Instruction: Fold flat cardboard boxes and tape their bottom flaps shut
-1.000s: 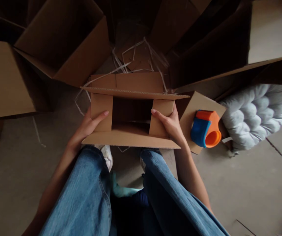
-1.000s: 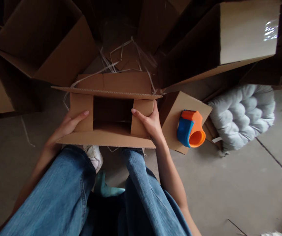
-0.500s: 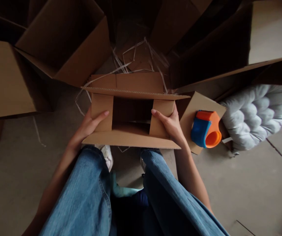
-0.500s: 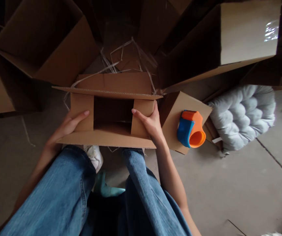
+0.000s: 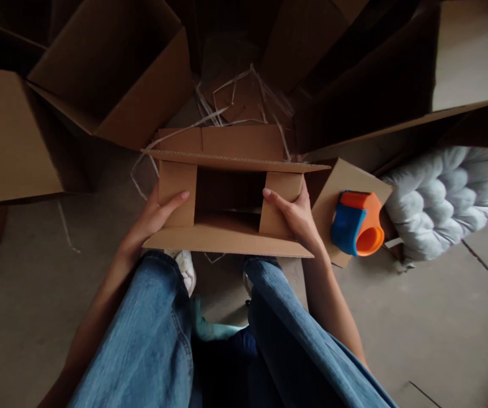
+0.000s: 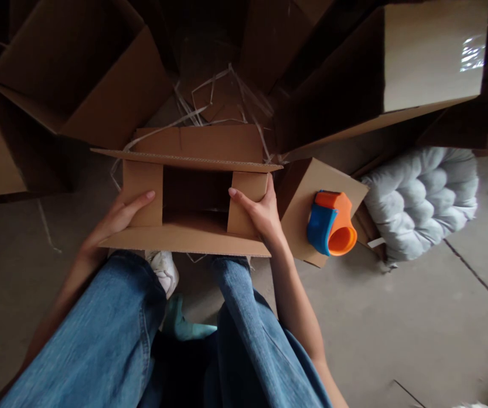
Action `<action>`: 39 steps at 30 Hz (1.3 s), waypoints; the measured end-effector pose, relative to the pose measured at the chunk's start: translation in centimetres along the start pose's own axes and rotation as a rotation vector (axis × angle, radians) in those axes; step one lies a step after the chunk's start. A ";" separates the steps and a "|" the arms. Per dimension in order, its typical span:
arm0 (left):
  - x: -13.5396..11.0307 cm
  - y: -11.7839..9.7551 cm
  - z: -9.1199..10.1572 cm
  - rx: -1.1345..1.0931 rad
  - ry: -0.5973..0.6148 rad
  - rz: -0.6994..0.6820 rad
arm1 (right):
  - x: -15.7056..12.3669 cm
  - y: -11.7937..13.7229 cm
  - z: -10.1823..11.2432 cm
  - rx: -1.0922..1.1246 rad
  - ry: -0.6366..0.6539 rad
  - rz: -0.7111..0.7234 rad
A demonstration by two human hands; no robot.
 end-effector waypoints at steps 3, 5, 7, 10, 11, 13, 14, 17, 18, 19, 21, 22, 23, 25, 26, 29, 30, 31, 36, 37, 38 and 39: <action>-0.1 0.0 0.0 0.001 -0.009 0.008 | 0.0 0.0 0.0 0.004 -0.006 -0.009; -0.1 0.0 0.0 0.002 -0.005 0.005 | 0.0 0.1 0.0 0.006 -0.003 -0.015; -0.1 0.0 -0.1 0.008 0.005 0.001 | -0.1 0.2 0.0 0.010 -0.001 -0.017; -0.1 0.0 0.0 0.003 0.004 0.015 | -0.1 0.3 0.0 0.014 -0.002 -0.012; -0.1 0.0 0.0 0.001 0.003 0.023 | -0.1 0.3 0.0 0.013 -0.003 -0.008; -0.1 0.1 0.0 -0.001 0.005 0.038 | -0.1 0.3 0.0 0.002 -0.004 0.002; -0.1 0.2 0.0 -0.003 0.008 0.041 | -0.1 0.3 0.0 -0.006 -0.003 0.007; 0.1 0.3 0.0 -0.018 0.021 0.018 | 0.0 0.2 0.0 -0.022 -0.001 0.017; 0.2 0.3 -0.1 -0.021 0.027 0.002 | -0.1 0.1 0.0 -0.023 -0.003 0.015; 0.2 0.3 -0.1 -0.023 0.033 -0.012 | -0.1 0.1 0.0 -0.020 -0.006 0.009; 0.3 0.3 -0.1 -0.025 0.041 -0.030 | -0.1 0.0 0.1 -0.012 -0.011 -0.002; 0.2 0.3 -0.2 -0.026 0.044 -0.038 | -0.1 0.0 0.1 -0.008 -0.012 -0.006; 0.2 0.2 -0.2 -0.027 0.047 -0.048 | -0.1 0.1 0.1 -0.005 -0.013 -0.007; 0.1 0.0 -0.2 -0.022 0.054 -0.075 | -0.1 0.1 0.1 0.003 -0.015 -0.005; 0.0 -0.1 -0.3 -0.015 0.060 -0.088 | -0.1 0.1 0.1 0.009 -0.016 -0.004; 0.0 -0.2 -0.4 0.003 0.084 -0.112 | -0.1 -0.2 0.1 0.024 -0.022 -0.012; 0.0 -0.2 -0.4 0.000 0.086 -0.119 | -0.1 -0.3 0.2 0.027 -0.027 -0.019; 0.0 -0.2 -0.4 -0.006 0.085 -0.126 | -0.1 -0.4 0.3 0.028 -0.034 -0.027; 0.0 0.0 -0.2 -0.023 0.057 -0.134 | 0.0 -1.2 0.5 0.023 -0.068 -0.082; 0.0 0.0 -0.2 -0.024 0.052 -0.132 | 0.0 -1.3 0.6 0.030 -0.074 -0.087; 0.0 0.0 -0.2 -0.027 0.047 -0.129 | 0.1 -1.4 0.6 0.041 -0.081 -0.086; -0.1 -0.1 -0.2 -0.031 0.050 -0.127 | 0.1 -1.4 0.6 0.054 -0.088 -0.082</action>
Point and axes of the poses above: each hand's wrist, its own x-axis towards the middle knuckle, its own z-axis out of the back of the hand, y = z × x, the point moved 6 cm from there along x, towards the middle knuckle, and after that the axes turned 5 degrees about -y, right-handed, at the moved point
